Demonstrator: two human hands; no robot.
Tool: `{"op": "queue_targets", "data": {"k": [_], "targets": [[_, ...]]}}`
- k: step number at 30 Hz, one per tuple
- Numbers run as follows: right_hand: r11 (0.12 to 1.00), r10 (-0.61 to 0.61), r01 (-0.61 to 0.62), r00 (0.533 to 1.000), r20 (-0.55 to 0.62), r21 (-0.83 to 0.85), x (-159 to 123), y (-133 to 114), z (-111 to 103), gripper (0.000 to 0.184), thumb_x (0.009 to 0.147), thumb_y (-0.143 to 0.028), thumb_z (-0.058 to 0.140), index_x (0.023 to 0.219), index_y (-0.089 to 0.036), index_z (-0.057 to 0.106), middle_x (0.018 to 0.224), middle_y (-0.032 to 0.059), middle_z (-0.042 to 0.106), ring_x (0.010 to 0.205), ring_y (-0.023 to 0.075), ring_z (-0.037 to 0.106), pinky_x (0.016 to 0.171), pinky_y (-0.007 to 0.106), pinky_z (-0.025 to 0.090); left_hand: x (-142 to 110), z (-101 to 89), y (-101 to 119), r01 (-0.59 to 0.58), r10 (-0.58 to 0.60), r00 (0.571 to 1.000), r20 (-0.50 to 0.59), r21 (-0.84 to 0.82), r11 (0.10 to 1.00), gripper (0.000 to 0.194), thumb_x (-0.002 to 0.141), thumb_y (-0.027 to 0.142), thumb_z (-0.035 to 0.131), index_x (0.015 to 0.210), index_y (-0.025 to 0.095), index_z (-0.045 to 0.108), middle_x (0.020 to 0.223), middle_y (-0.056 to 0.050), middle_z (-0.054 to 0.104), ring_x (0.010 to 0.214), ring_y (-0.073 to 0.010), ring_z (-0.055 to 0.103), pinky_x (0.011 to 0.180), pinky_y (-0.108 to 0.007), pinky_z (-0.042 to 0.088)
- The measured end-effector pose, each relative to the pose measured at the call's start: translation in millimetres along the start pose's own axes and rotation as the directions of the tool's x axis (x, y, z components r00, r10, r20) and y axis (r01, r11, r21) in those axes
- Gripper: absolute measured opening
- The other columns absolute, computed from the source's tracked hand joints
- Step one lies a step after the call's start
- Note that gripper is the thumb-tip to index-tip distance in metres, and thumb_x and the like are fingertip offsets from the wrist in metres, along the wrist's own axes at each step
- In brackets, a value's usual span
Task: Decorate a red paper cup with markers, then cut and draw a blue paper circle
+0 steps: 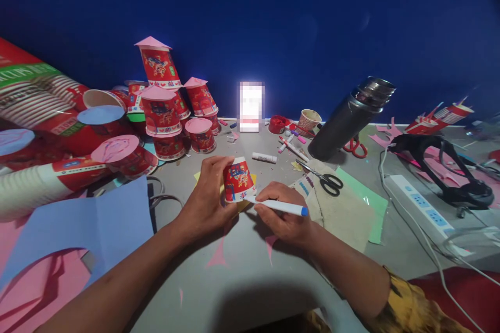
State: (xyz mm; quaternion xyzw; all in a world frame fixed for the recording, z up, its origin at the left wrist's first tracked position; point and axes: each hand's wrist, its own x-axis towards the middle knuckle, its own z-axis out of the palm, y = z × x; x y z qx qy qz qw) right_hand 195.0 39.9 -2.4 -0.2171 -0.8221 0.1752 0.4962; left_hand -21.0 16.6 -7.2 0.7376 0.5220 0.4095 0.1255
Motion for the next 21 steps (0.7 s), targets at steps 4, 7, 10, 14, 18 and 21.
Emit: {"op": "queue_targets", "data": {"k": [4, 7, 10, 14, 18, 21], "targets": [[1.0, 0.018, -0.018, 1.0, -0.006, -0.005, 1.1, -0.6, -1.3, 0.004, 0.1, -0.02, 0.063, 0.097, -0.023, 0.066, 0.081, 0.0037, 0.075, 0.072, 0.0181, 0.071, 0.066, 0.031, 0.057, -0.2, 0.4, -1.6, -0.007, 0.007, 1.0, -0.004, 0.008, 1.0, 0.079, 0.078, 0.026, 0.08, 0.147, 0.025, 0.042, 0.142, -0.015, 0.048, 0.136, -0.0379, 0.053, 0.114, -0.06, 0.049], [1.0, 0.015, -0.015, 1.0, 0.006, -0.011, 1.1, -0.5, -1.7, 0.005, 0.099, -0.02, 0.064, 0.096, -0.023, 0.066, 0.081, 0.0038, 0.075, 0.072, 0.0183, 0.071, 0.067, 0.031, 0.057, -0.9, 0.5, -3.2, -0.021, 0.02, 1.0, 0.01, 0.02, 1.0, 0.078, 0.08, 0.027, 0.079, 0.148, 0.025, 0.04, 0.142, -0.016, 0.047, 0.136, -0.0382, 0.051, 0.115, -0.062, 0.048], [1.0, 0.004, -0.004, 1.0, 0.019, -0.014, 0.6, 0.5, -0.7, 0.005, 0.099, -0.019, 0.064, 0.096, -0.022, 0.066, 0.082, 0.0043, 0.076, 0.074, 0.0187, 0.072, 0.069, 0.031, 0.058, -1.3, 0.8, -3.8, -0.011, 0.011, 1.0, 0.012, 0.023, 1.0, 0.079, 0.08, 0.026, 0.079, 0.148, 0.026, 0.039, 0.142, -0.015, 0.046, 0.136, -0.0378, 0.052, 0.115, -0.061, 0.048], [0.999, 0.013, -0.012, 1.0, 0.022, -0.03, 0.1, 2.1, 1.5, 0.005, 0.099, -0.019, 0.064, 0.098, -0.022, 0.067, 0.084, 0.0049, 0.078, 0.077, 0.0191, 0.074, 0.072, 0.031, 0.059, -0.5, 0.8, -3.4, -0.035, 0.035, 0.999, 0.011, 0.032, 0.999, 0.078, 0.083, 0.03, 0.08, 0.149, 0.025, 0.038, 0.141, -0.015, 0.045, 0.136, -0.037, 0.052, 0.115, -0.06, 0.048], [1.0, 0.028, -0.028, 1.0, 0.013, -0.009, -0.3, 2.7, 1.2, 0.004, 0.098, -0.019, 0.065, 0.097, -0.022, 0.067, 0.083, 0.0042, 0.078, 0.076, 0.0186, 0.074, 0.07, 0.03, 0.059, 0.1, -0.1, -2.8, -0.052, 0.051, 0.998, 0.02, 0.043, 0.998, 0.076, 0.083, 0.027, 0.078, 0.148, 0.024, 0.038, 0.141, -0.015, 0.045, 0.135, -0.0366, 0.052, 0.115, -0.06, 0.048], [0.998, 0.066, -0.066, 0.997, -0.031, 0.011, -1.2, 3.9, -1.5, 0.005, 0.099, -0.018, 0.066, 0.097, -0.023, 0.068, 0.084, 0.003, 0.077, 0.076, 0.0177, 0.075, 0.07, 0.028, 0.059, -0.1, -0.2, -4.6, -0.05, 0.05, 0.999, 0.015, 0.032, 0.998, 0.08, 0.078, 0.016, 0.073, 0.149, 0.025, 0.037, 0.142, -0.015, 0.045, 0.137, -0.0361, 0.051, 0.116, -0.06, 0.047]]}}
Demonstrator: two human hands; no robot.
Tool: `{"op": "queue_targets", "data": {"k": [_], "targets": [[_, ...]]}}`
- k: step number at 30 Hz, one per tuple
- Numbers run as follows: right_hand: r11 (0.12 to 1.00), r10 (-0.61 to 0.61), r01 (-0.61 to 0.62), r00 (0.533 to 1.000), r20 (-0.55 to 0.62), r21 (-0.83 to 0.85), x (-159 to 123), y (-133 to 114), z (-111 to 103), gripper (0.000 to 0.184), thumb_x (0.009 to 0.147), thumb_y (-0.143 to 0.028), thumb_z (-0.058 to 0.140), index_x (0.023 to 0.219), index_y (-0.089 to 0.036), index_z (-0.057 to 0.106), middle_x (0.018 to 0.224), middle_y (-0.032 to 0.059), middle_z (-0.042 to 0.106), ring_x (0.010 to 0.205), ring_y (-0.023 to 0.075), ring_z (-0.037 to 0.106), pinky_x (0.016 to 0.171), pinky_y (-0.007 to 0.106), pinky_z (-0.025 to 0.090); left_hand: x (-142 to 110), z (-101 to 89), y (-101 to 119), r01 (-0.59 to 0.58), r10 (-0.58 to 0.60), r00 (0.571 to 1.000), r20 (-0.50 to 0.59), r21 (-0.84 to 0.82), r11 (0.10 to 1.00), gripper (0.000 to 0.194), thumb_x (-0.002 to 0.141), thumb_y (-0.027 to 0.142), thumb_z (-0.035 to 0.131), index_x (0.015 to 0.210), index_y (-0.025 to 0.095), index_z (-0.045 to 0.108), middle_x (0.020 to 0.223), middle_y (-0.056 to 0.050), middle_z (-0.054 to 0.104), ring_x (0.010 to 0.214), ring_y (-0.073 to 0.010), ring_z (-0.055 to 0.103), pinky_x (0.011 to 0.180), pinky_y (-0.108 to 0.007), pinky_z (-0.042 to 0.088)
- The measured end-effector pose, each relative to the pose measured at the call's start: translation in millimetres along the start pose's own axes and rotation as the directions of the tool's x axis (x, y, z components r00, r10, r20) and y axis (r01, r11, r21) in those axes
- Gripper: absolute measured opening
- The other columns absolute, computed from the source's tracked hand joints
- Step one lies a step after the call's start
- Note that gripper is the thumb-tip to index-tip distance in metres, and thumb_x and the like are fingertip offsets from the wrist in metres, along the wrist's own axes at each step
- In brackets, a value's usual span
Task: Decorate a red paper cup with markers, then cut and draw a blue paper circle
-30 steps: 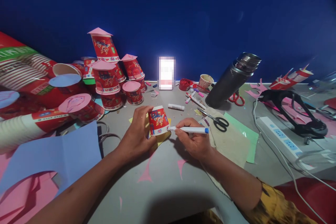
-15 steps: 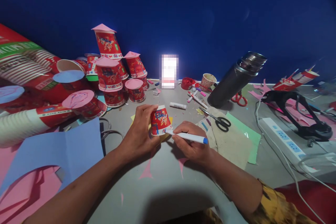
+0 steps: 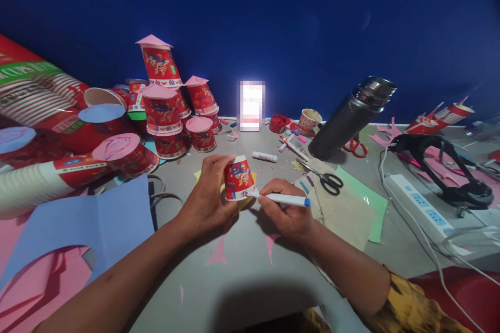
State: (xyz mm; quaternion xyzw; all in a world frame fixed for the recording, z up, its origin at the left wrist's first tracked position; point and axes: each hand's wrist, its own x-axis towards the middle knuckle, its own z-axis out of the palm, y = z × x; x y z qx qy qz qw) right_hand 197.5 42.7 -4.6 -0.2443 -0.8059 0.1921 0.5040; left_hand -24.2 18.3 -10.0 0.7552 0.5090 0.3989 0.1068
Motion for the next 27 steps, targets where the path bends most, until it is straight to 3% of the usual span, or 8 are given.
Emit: {"op": "queue_targets", "data": {"k": [3, 7, 13, 16, 19, 27], "targets": [[1.0, 0.018, -0.019, 0.998, -0.058, -0.01, -0.7, 2.7, -2.2, 0.009, 0.099, -0.016, 0.065, 0.102, -0.024, 0.068, 0.091, 0.0037, 0.078, 0.08, 0.0174, 0.075, 0.073, 0.028, 0.06, 0.2, 0.4, -3.2, 0.031, -0.032, 0.999, -0.027, -0.054, 0.998, 0.083, 0.073, 0.011, 0.07, 0.148, 0.027, 0.037, 0.144, -0.014, 0.045, 0.139, -0.0358, 0.05, 0.118, -0.06, 0.046], [0.998, 0.036, -0.039, 0.998, -0.054, -0.055, -1.2, 7.5, -1.4, 0.015, 0.099, -0.016, 0.066, 0.111, -0.024, 0.067, 0.098, 0.0056, 0.078, 0.085, 0.0196, 0.075, 0.076, 0.031, 0.059, 2.0, -0.6, -3.4, 0.17, -0.179, 0.983, -0.028, -0.195, 0.966, 0.082, 0.071, 0.015, 0.071, 0.146, 0.026, 0.04, 0.148, -0.014, 0.048, 0.141, -0.0359, 0.052, 0.121, -0.06, 0.044], [0.996, 0.022, -0.027, 0.998, -0.066, -0.083, -2.2, 12.2, 2.5, 0.019, 0.094, -0.019, 0.073, 0.11, -0.025, 0.064, 0.094, 0.0044, 0.075, 0.08, 0.0195, 0.069, 0.069, 0.031, 0.055, 4.1, -3.0, 4.5, 0.405, -0.386, 0.912, 0.142, -0.478, 0.78, 0.078, 0.074, 0.026, 0.078, 0.142, 0.026, 0.041, 0.15, -0.015, 0.057, 0.14, -0.0355, 0.059, 0.12, -0.059, 0.045], [0.996, -0.014, 0.006, 0.996, -0.085, -0.09, -1.1, 12.0, 2.6, 0.018, 0.095, -0.017, 0.072, 0.109, -0.024, 0.064, 0.092, 0.0035, 0.073, 0.078, 0.0185, 0.067, 0.068, 0.03, 0.053, 5.1, -3.4, 7.0, 0.435, -0.394, 0.897, 0.199, -0.556, 0.708, 0.076, 0.074, 0.027, 0.08, 0.14, 0.027, 0.043, 0.153, -0.014, 0.056, 0.144, -0.0349, 0.057, 0.12, -0.055, 0.047], [0.994, -0.038, 0.028, 0.995, -0.096, -0.104, 0.9, 11.1, 1.4, 0.016, 0.095, -0.016, 0.071, 0.107, -0.024, 0.063, 0.09, 0.0033, 0.073, 0.075, 0.0184, 0.065, 0.066, 0.03, 0.052, 6.3, -3.8, 9.2, 0.423, -0.366, 0.905, 0.22, -0.571, 0.703, 0.074, 0.073, 0.026, 0.082, 0.137, 0.028, 0.045, 0.151, -0.013, 0.059, 0.142, -0.0345, 0.059, 0.119, -0.054, 0.05], [0.988, -0.103, 0.096, 0.994, -0.047, -0.12, -0.5, 12.7, 0.9, 0.017, 0.097, -0.014, 0.067, 0.108, -0.026, 0.065, 0.088, 0.0037, 0.075, 0.08, 0.0208, 0.068, 0.07, 0.033, 0.055, 4.7, -8.2, 9.7, 0.416, -0.321, 0.909, 0.265, -0.579, 0.701, 0.073, 0.077, 0.032, 0.084, 0.141, 0.03, 0.047, 0.154, -0.016, 0.058, 0.141, -0.0379, 0.06, 0.117, -0.066, 0.049]]}}
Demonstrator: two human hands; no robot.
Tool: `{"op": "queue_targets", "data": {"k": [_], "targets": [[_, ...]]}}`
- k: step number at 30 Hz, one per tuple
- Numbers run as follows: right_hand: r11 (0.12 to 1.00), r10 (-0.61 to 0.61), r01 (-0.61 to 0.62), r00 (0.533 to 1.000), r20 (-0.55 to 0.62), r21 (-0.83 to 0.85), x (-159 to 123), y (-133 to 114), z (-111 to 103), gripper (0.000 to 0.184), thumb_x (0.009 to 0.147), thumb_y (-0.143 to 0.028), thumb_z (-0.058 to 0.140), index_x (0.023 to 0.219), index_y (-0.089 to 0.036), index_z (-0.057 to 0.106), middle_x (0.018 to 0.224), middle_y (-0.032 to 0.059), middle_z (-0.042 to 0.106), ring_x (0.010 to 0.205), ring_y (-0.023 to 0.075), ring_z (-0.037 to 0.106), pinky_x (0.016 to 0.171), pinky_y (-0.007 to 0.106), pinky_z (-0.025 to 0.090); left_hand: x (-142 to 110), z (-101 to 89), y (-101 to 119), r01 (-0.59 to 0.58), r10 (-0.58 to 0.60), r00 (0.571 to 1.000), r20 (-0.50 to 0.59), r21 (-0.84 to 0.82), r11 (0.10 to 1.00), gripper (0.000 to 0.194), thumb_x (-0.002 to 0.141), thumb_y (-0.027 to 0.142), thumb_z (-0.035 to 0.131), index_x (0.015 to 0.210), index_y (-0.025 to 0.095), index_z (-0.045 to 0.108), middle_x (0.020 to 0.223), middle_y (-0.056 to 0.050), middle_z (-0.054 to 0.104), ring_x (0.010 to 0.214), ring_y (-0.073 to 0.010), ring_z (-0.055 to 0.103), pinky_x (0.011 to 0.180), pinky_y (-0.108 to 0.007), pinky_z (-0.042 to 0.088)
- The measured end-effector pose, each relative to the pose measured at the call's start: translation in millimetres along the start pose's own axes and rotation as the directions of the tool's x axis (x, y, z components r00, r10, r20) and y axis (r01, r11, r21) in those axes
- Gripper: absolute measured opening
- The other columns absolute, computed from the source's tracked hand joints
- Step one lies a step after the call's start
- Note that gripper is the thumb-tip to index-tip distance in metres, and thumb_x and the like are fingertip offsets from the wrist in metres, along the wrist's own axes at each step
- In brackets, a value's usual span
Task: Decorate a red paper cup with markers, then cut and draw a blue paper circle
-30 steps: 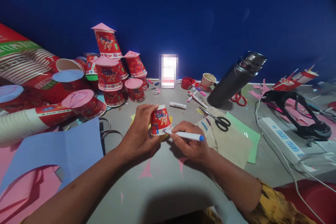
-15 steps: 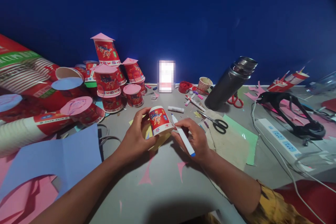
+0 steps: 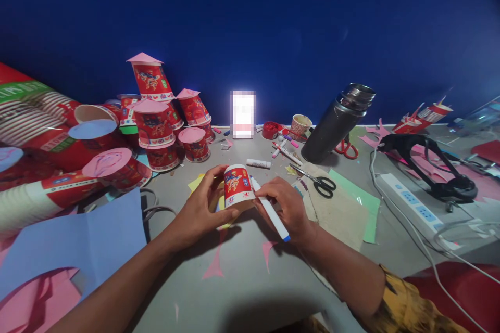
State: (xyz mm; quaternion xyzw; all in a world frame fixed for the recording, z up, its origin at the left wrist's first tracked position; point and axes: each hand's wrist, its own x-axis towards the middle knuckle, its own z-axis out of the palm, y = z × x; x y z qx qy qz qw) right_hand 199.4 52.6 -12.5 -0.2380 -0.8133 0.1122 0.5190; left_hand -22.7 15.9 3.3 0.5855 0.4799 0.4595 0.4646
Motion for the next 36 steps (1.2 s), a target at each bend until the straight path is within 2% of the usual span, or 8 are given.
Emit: {"op": "queue_targets", "data": {"k": [3, 6, 8, 12, 16, 18, 26, 36], "targets": [[1.0, -0.028, 0.029, 0.998, 0.051, -0.005, -4.3, -0.3, 2.1, 0.015, 0.099, -0.015, 0.066, 0.11, -0.025, 0.066, 0.09, 0.0049, 0.076, 0.083, 0.0211, 0.069, 0.071, 0.033, 0.055, -0.2, -2.6, 0.7, 0.015, -0.016, 1.0, 0.012, 0.07, 0.997, 0.078, 0.079, 0.034, 0.083, 0.147, 0.031, 0.044, 0.158, -0.017, 0.053, 0.137, -0.0389, 0.062, 0.113, -0.066, 0.052], [0.999, -0.035, 0.034, 0.997, 0.072, 0.01, -3.9, -3.3, 0.6, 0.012, 0.099, -0.019, 0.069, 0.11, -0.024, 0.067, 0.09, 0.0061, 0.077, 0.082, 0.0211, 0.069, 0.07, 0.033, 0.055, 0.8, -4.0, 1.3, -0.008, 0.011, 1.0, -0.011, 0.246, 0.969, 0.076, 0.077, 0.032, 0.082, 0.144, 0.028, 0.048, 0.152, -0.015, 0.056, 0.133, -0.0372, 0.064, 0.114, -0.063, 0.052], [0.998, -0.05, 0.048, 0.997, 0.059, 0.033, 0.0, -7.1, -3.5, 0.014, 0.099, -0.018, 0.069, 0.111, -0.023, 0.067, 0.091, 0.0066, 0.078, 0.08, 0.0211, 0.069, 0.071, 0.034, 0.055, 1.7, -4.4, 0.7, -0.034, 0.044, 0.999, -0.024, 0.296, 0.954, 0.075, 0.075, 0.032, 0.082, 0.142, 0.026, 0.049, 0.148, -0.015, 0.057, 0.133, -0.0367, 0.064, 0.114, -0.061, 0.053], [0.995, -0.023, 0.021, 0.999, 0.026, 0.093, 8.3, -15.2, -12.1, 0.013, 0.1, -0.014, 0.063, 0.108, -0.022, 0.07, 0.088, 0.0059, 0.079, 0.076, 0.0204, 0.07, 0.072, 0.036, 0.056, 3.1, -4.0, -2.2, -0.067, 0.084, 0.996, -0.041, 0.308, 0.949, 0.074, 0.076, 0.032, 0.081, 0.141, 0.025, 0.046, 0.147, -0.014, 0.055, 0.129, -0.0328, 0.065, 0.112, -0.057, 0.055], [0.98, 0.141, -0.141, 0.99, 0.006, 0.142, 7.3, -17.6, -11.7, 0.006, 0.098, -0.019, 0.064, 0.095, -0.023, 0.068, 0.078, 0.0026, 0.074, 0.068, 0.0183, 0.068, 0.064, 0.032, 0.055, 3.9, -1.8, -3.0, -0.088, 0.111, 0.992, -0.055, 0.318, 0.944, 0.073, 0.078, 0.038, 0.083, 0.14, 0.026, 0.045, 0.146, -0.013, 0.052, 0.13, -0.0304, 0.064, 0.114, -0.055, 0.053], [0.97, 0.187, -0.187, 0.982, 0.016, 0.157, 5.1, -17.1, -10.0, 0.005, 0.097, -0.02, 0.066, 0.093, -0.023, 0.067, 0.078, 0.0023, 0.073, 0.068, 0.0176, 0.068, 0.063, 0.031, 0.055, 4.0, -0.6, -2.2, -0.101, 0.125, 0.991, -0.052, 0.334, 0.937, 0.073, 0.078, 0.042, 0.084, 0.138, 0.026, 0.046, 0.144, -0.012, 0.052, 0.131, -0.0306, 0.062, 0.114, -0.055, 0.053], [0.973, 0.161, -0.17, 0.984, 0.07, 0.158, 4.1, -15.2, -9.9, 0.005, 0.098, -0.021, 0.064, 0.094, -0.022, 0.067, 0.08, 0.0031, 0.073, 0.069, 0.0181, 0.068, 0.067, 0.032, 0.056, 3.5, -0.4, -3.3, -0.127, 0.158, 0.986, -0.053, 0.37, 0.92, 0.072, 0.077, 0.041, 0.085, 0.137, 0.026, 0.047, 0.143, -0.012, 0.053, 0.13, -0.0313, 0.062, 0.112, -0.055, 0.054], [0.98, 0.129, -0.137, 0.989, 0.068, 0.143, 3.5, -13.5, -7.7, 0.005, 0.098, -0.02, 0.064, 0.094, -0.023, 0.067, 0.08, 0.0028, 0.074, 0.069, 0.0178, 0.068, 0.068, 0.032, 0.057, 3.5, -0.1, -1.9, -0.147, 0.183, 0.982, -0.051, 0.409, 0.901, 0.071, 0.078, 0.04, 0.084, 0.137, 0.026, 0.048, 0.14, -0.011, 0.055, 0.129, -0.031, 0.062, 0.111, -0.053, 0.056]]}}
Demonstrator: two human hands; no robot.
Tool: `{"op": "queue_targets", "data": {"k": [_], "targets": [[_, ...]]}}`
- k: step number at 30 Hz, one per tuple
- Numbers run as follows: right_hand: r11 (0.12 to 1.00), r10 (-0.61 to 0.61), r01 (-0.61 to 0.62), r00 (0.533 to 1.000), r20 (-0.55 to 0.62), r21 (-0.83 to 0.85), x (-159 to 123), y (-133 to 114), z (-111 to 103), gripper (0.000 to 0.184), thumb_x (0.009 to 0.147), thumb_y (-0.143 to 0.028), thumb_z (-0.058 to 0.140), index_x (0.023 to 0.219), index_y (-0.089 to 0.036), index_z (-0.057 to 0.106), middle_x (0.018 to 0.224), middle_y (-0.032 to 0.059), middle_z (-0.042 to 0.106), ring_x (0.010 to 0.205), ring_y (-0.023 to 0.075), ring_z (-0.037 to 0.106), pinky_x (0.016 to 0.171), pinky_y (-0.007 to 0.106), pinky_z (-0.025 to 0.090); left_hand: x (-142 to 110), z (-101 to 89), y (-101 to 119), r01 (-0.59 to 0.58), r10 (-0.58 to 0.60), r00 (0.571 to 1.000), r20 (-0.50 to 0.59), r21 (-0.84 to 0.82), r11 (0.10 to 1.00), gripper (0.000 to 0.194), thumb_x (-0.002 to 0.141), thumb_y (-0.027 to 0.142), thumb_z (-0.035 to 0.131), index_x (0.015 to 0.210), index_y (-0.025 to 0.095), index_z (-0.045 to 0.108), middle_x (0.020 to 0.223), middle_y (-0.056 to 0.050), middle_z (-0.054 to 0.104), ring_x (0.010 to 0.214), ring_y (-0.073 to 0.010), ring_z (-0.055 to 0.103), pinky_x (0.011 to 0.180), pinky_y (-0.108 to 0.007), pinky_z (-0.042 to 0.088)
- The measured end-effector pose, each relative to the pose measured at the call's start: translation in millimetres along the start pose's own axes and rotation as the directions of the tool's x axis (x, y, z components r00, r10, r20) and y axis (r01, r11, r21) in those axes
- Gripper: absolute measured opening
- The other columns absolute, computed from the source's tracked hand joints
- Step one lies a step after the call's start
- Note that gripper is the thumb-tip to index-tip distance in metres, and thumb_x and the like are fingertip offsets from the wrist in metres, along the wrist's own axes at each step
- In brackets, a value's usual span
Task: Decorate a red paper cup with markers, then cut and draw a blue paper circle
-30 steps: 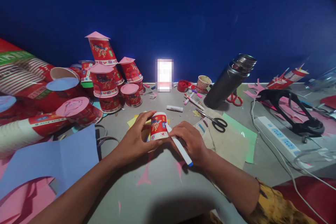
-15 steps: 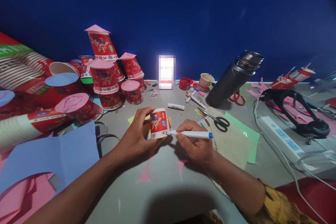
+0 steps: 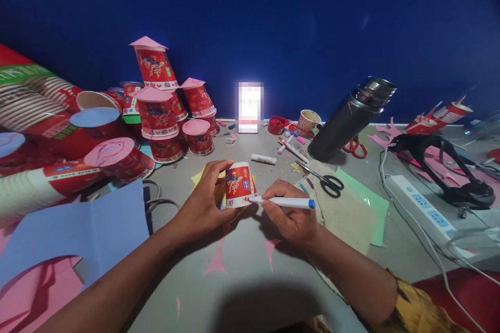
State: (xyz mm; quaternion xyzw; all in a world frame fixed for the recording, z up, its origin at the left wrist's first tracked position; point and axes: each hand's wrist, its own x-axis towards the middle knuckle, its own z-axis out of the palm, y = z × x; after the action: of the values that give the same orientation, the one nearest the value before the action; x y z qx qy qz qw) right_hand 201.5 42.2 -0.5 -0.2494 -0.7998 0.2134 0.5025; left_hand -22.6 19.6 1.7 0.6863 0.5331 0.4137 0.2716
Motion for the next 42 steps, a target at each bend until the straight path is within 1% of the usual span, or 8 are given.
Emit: {"op": "queue_targets", "data": {"k": [10, 14, 18, 23, 27, 34, 38, 42], "targets": [[0.999, 0.041, -0.041, 0.999, -0.005, -0.013, 0.5, -0.7, -0.9, 0.007, 0.098, -0.02, 0.063, 0.092, -0.023, 0.067, 0.078, 0.0023, 0.072, 0.068, 0.0172, 0.067, 0.065, 0.03, 0.055, 0.4, -0.2, -2.0, -0.026, 0.027, 1.0, -0.004, 0.032, 0.999, 0.073, 0.077, 0.042, 0.085, 0.137, 0.027, 0.048, 0.139, -0.011, 0.055, 0.129, -0.0322, 0.062, 0.11, -0.052, 0.056], [1.0, 0.008, -0.008, 1.0, -0.004, -0.002, 0.2, -1.2, -0.7, 0.007, 0.097, -0.019, 0.063, 0.093, -0.023, 0.067, 0.078, 0.0022, 0.072, 0.068, 0.0172, 0.067, 0.065, 0.03, 0.055, 0.1, 0.1, -1.1, -0.023, 0.023, 1.0, -0.001, 0.029, 0.999, 0.071, 0.078, 0.039, 0.085, 0.137, 0.027, 0.048, 0.138, -0.011, 0.056, 0.128, -0.0314, 0.062, 0.109, -0.051, 0.056], [1.0, -0.026, 0.026, 1.0, 0.0, 0.0, -0.3, -1.1, 0.0, 0.007, 0.097, -0.017, 0.064, 0.094, -0.022, 0.067, 0.079, 0.0022, 0.072, 0.068, 0.017, 0.067, 0.066, 0.03, 0.055, -0.2, 0.1, -0.4, -0.012, 0.012, 1.0, 0.001, 0.002, 1.0, 0.072, 0.078, 0.041, 0.085, 0.138, 0.027, 0.048, 0.139, -0.01, 0.055, 0.129, -0.0307, 0.061, 0.111, -0.051, 0.055], [1.0, 0.001, -0.001, 1.0, 0.011, 0.004, -0.4, -1.1, -0.7, 0.007, 0.095, -0.016, 0.065, 0.092, -0.022, 0.067, 0.079, 0.0017, 0.072, 0.069, 0.0166, 0.068, 0.068, 0.029, 0.055, -0.6, 0.7, -1.1, -0.003, 0.003, 1.0, 0.007, 0.003, 1.0, 0.075, 0.077, 0.042, 0.087, 0.138, 0.026, 0.047, 0.14, -0.011, 0.053, 0.13, -0.0303, 0.06, 0.113, -0.05, 0.054], [0.999, 0.014, -0.013, 1.0, -0.013, 0.029, -0.2, -0.9, -0.9, 0.008, 0.095, -0.016, 0.064, 0.091, -0.022, 0.066, 0.077, 0.0008, 0.071, 0.069, 0.0163, 0.068, 0.066, 0.028, 0.054, -1.1, 1.9, -1.4, 0.025, -0.025, 1.0, 0.013, -0.033, 0.999, 0.077, 0.076, 0.045, 0.088, 0.139, 0.027, 0.047, 0.142, -0.01, 0.051, 0.128, -0.0299, 0.062, 0.111, -0.05, 0.055], [1.0, 0.027, -0.027, 1.0, -0.005, 0.007, -0.3, -1.6, 0.6, 0.007, 0.097, -0.021, 0.064, 0.091, -0.022, 0.067, 0.078, 0.002, 0.073, 0.067, 0.0167, 0.068, 0.065, 0.029, 0.055, -1.1, 0.9, -0.9, 0.003, -0.003, 1.0, 0.013, 0.008, 1.0, 0.075, 0.077, 0.044, 0.087, 0.139, 0.026, 0.047, 0.141, -0.011, 0.052, 0.131, -0.0307, 0.06, 0.112, -0.05, 0.053], [1.0, 0.022, -0.022, 1.0, 0.013, 0.003, 0.4, -2.3, 0.1, 0.008, 0.096, -0.019, 0.064, 0.09, -0.022, 0.067, 0.077, 0.0015, 0.073, 0.066, 0.0158, 0.067, 0.064, 0.028, 0.054, -1.4, 0.6, -3.7, -0.009, 0.008, 1.0, 0.003, 0.045, 0.999, 0.076, 0.076, 0.046, 0.087, 0.138, 0.026, 0.047, 0.14, -0.011, 0.053, 0.132, -0.032, 0.058, 0.114, -0.051, 0.051], [0.999, 0.038, -0.038, 0.999, 0.005, 0.005, 0.5, -2.4, -0.9, 0.009, 0.096, -0.018, 0.065, 0.089, -0.022, 0.067, 0.077, 0.001, 0.073, 0.067, 0.015, 0.068, 0.064, 0.026, 0.053, -1.2, 1.4, -4.2, -0.019, 0.019, 1.0, 0.008, 0.053, 0.998, 0.075, 0.077, 0.044, 0.086, 0.139, 0.026, 0.047, 0.141, -0.011, 0.054, 0.132, -0.031, 0.058, 0.114, -0.05, 0.051]]}}
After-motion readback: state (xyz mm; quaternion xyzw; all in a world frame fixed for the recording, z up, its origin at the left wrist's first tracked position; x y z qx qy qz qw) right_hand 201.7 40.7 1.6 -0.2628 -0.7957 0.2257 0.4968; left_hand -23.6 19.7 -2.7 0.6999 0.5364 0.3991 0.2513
